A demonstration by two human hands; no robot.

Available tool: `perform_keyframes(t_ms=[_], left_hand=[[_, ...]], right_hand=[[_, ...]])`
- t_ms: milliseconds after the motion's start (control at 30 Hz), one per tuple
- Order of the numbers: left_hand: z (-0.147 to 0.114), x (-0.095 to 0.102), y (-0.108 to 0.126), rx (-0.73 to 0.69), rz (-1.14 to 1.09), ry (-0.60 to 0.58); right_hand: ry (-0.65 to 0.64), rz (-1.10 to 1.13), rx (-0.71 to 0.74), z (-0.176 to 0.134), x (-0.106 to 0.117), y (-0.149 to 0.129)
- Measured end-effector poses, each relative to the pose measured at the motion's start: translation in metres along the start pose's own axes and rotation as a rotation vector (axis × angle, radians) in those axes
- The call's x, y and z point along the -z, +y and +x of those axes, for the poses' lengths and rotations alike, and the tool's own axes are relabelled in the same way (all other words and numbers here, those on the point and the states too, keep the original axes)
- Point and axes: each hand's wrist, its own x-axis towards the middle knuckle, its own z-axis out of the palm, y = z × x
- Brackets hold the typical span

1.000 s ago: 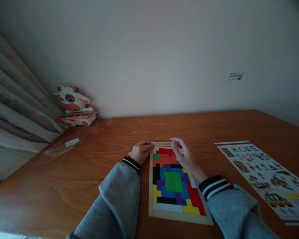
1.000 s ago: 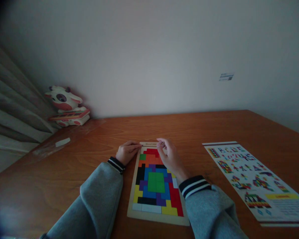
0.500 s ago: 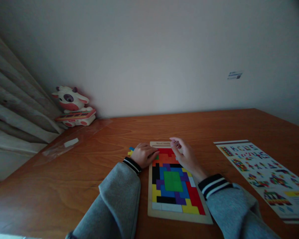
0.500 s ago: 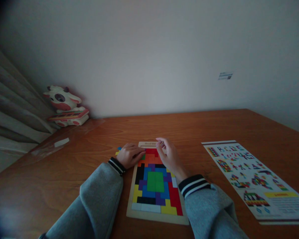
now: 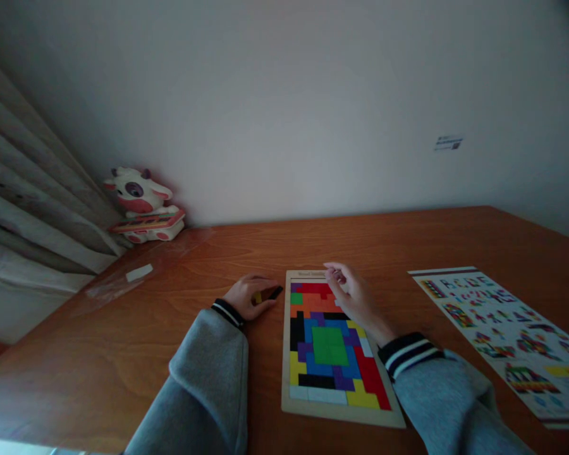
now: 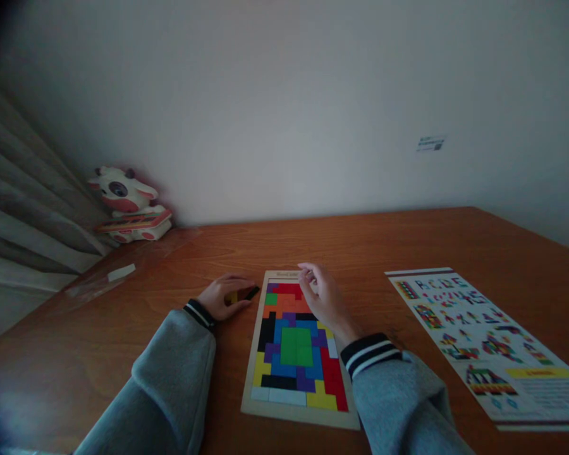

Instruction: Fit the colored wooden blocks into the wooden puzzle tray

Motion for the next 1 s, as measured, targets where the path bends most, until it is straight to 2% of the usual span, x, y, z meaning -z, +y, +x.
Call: perform_keyframes(t_ms=[167,267,500,633,700,833,1000], left_hand=[[0.003,-0.011,-0.009,0.04,0.003,0.005],[0.005,-0.018,-0.013,0.038,0.024,0.052],[0.012,-0.026,-0.009,0.091,0.06,0.22],[0.028,-0.032,0.004,0.136,0.027,0.417],[0.039,-0.039,0.011,0.103,-0.007,0.472],[0.058,-0.057,0.023,-0.044,-0.049,0.381],[0.063,-0.063,0.033,-0.084,-0.015,0.275]], right_hand=[[0.008,0.008,0.009,0.001,0.001,-0.001],[0.014,0.011,0.004,0.001,0.002,-0.001],[0.011,0.036,-0.021,0.001,0.003,0.0],[0.017,0.034,-0.003,0.001,0.002,0.001],[0.021,0.034,0.0,0.002,0.001,0.003],[0.044,0.035,-0.029,0.002,0.0,0.005],[0.077,0.038,-0.026,0.003,0.003,0.005]])
